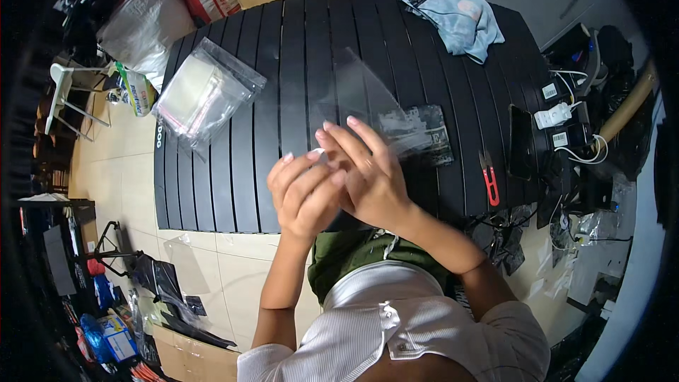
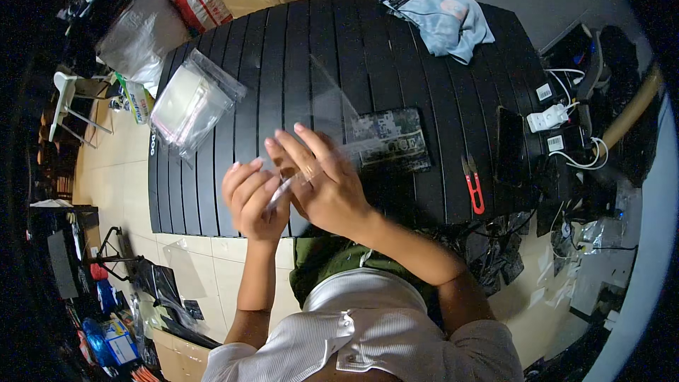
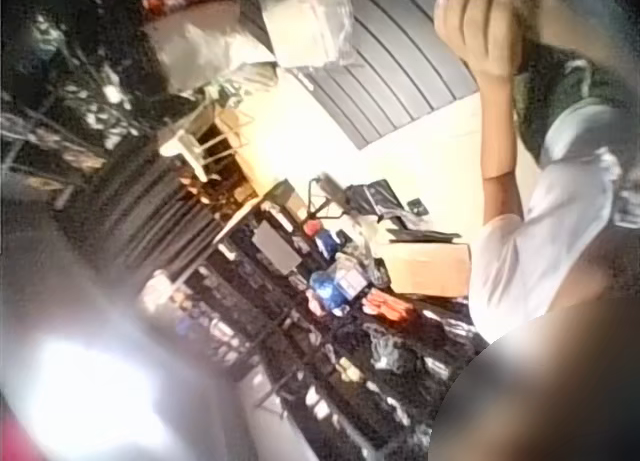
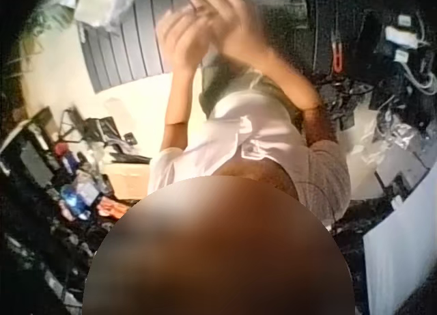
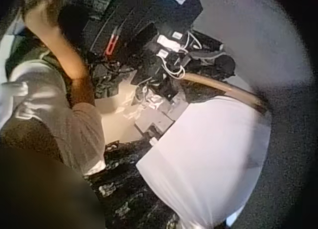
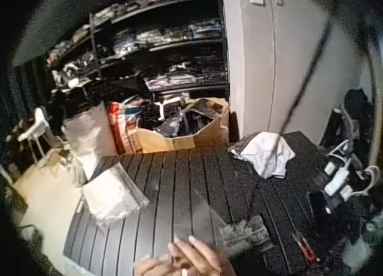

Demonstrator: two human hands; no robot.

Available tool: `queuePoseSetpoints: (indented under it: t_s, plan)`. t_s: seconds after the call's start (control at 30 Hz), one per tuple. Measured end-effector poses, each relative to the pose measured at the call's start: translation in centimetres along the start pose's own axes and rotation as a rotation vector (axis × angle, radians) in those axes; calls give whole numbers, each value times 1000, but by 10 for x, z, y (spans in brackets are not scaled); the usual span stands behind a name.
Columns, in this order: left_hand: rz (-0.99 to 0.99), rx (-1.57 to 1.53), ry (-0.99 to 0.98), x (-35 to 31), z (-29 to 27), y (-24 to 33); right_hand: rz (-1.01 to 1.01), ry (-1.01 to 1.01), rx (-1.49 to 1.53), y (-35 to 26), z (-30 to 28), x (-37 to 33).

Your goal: Trimming loose threads from neck gaiters, folding them, and placing them into plastic bags.

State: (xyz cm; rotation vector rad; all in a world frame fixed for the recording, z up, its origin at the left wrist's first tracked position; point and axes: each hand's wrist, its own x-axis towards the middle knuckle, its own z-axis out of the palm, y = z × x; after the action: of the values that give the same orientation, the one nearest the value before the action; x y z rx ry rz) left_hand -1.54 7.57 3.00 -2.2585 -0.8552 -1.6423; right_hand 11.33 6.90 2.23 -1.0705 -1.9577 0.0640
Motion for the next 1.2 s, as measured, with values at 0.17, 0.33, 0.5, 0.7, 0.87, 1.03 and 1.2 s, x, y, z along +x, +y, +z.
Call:
queuePoseSetpoints:
  t_s: [0.17,0.33,0.5,0.7,0.87,1.03,1.2]
  plan:
    - [-148,13,-243,-38,17,-16,119,-184,-109,19,33,-27]
    - [-204,-8,-336,-59,16,-9,250,-426,-82,25,50,-47]
    - [-239,-44,-378,-61,15,-5,120,-355,-219,25,53,-47]
    - [-215,-100,-396,-54,7,-5,177,-298,-158,34,60,-48]
    - [-119,-108,-399,-61,-4,-8,129,-388,-142,31,50,-38]
    - [-25,-36,-483,-58,-11,-8,143,-361,-106,38,59,-44]
    - [-123,194,-629,-56,-3,-11,262,-409,-116,37,62,-43]
